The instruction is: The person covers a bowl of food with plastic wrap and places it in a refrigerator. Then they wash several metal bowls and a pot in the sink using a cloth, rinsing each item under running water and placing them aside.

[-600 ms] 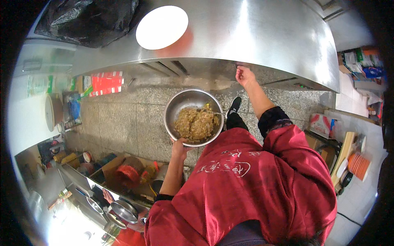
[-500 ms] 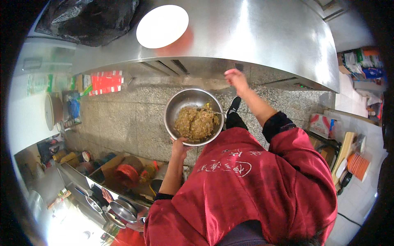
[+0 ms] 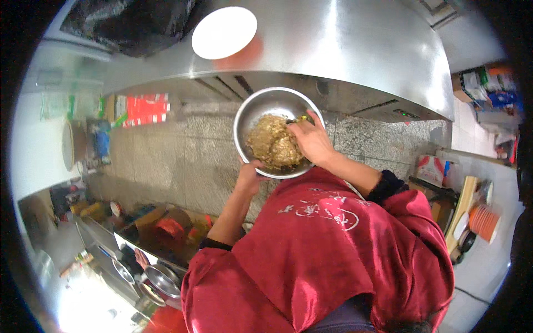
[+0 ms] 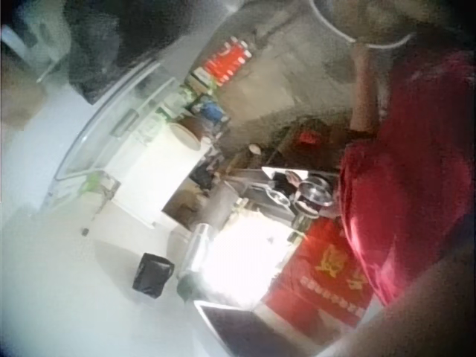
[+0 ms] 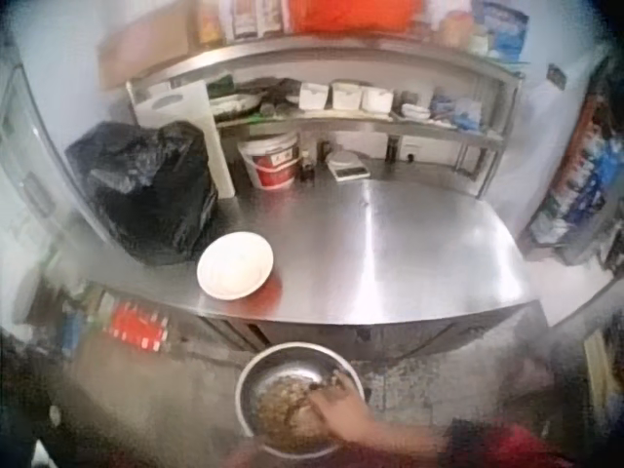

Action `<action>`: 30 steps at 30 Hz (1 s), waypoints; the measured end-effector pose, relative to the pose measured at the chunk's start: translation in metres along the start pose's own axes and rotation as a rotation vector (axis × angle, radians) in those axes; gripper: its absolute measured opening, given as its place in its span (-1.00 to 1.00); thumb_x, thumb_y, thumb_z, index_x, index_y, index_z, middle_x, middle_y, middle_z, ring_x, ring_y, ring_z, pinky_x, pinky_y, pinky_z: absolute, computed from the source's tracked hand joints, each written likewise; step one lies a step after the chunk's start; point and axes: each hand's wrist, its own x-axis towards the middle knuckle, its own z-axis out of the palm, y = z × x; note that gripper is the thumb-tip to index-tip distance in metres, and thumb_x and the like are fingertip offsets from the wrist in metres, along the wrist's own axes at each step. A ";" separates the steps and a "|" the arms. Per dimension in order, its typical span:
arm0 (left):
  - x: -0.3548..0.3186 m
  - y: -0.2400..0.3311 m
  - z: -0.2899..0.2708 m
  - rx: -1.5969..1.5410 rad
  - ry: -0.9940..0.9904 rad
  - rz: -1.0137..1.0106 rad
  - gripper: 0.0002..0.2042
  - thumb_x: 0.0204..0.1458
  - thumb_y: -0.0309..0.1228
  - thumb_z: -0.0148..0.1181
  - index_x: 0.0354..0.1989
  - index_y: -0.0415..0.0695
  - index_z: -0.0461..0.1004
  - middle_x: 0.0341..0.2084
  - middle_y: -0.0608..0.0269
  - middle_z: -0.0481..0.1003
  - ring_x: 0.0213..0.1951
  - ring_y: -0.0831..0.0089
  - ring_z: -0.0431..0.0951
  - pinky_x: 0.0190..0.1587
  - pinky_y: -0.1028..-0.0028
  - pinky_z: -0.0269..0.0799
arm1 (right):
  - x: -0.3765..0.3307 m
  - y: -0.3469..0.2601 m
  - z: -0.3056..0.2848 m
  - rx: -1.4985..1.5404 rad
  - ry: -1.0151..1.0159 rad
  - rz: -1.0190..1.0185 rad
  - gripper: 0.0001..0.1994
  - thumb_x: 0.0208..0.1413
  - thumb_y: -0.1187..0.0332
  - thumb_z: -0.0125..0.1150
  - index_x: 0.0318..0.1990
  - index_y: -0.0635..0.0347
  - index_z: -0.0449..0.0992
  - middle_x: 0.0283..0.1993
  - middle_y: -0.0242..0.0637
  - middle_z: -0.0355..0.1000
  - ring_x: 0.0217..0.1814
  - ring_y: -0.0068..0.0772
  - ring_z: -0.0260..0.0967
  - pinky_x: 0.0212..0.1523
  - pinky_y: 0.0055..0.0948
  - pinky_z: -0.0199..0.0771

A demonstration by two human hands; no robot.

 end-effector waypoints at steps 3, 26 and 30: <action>-0.044 0.031 0.059 -0.120 -0.043 0.036 -0.80 -0.07 -0.45 0.06 -0.26 -0.26 0.41 -0.42 0.16 0.46 -0.41 0.26 0.47 -0.37 0.25 0.44 | -0.009 -0.003 -0.082 -0.183 0.109 0.004 -0.68 -0.03 0.49 0.05 -0.06 0.11 0.41 -0.25 -0.18 0.47 0.02 -0.17 0.40 0.32 -0.07 0.05; -0.073 0.097 0.374 0.109 -0.628 0.014 -0.42 -0.14 -0.56 -0.01 0.13 -0.26 -0.04 -0.10 -0.15 0.33 -0.24 -0.04 0.56 -0.37 0.07 0.67 | -0.188 0.111 -0.334 -0.424 0.734 0.470 -0.89 -0.06 0.44 0.27 -0.35 0.16 0.47 -0.41 -0.27 0.43 -0.23 -0.15 0.40 0.12 -0.09 0.24; -0.049 0.117 0.467 0.148 -0.689 -0.123 -0.47 -0.09 -0.59 -0.07 0.13 -0.44 0.04 -0.05 -0.22 0.35 -0.15 -0.05 0.54 -0.23 0.06 0.66 | -0.212 0.184 -0.347 -0.365 0.794 0.582 -0.91 -0.04 0.42 0.27 -0.40 0.17 0.48 -0.48 -0.29 0.42 -0.35 -0.21 0.41 0.11 -0.11 0.27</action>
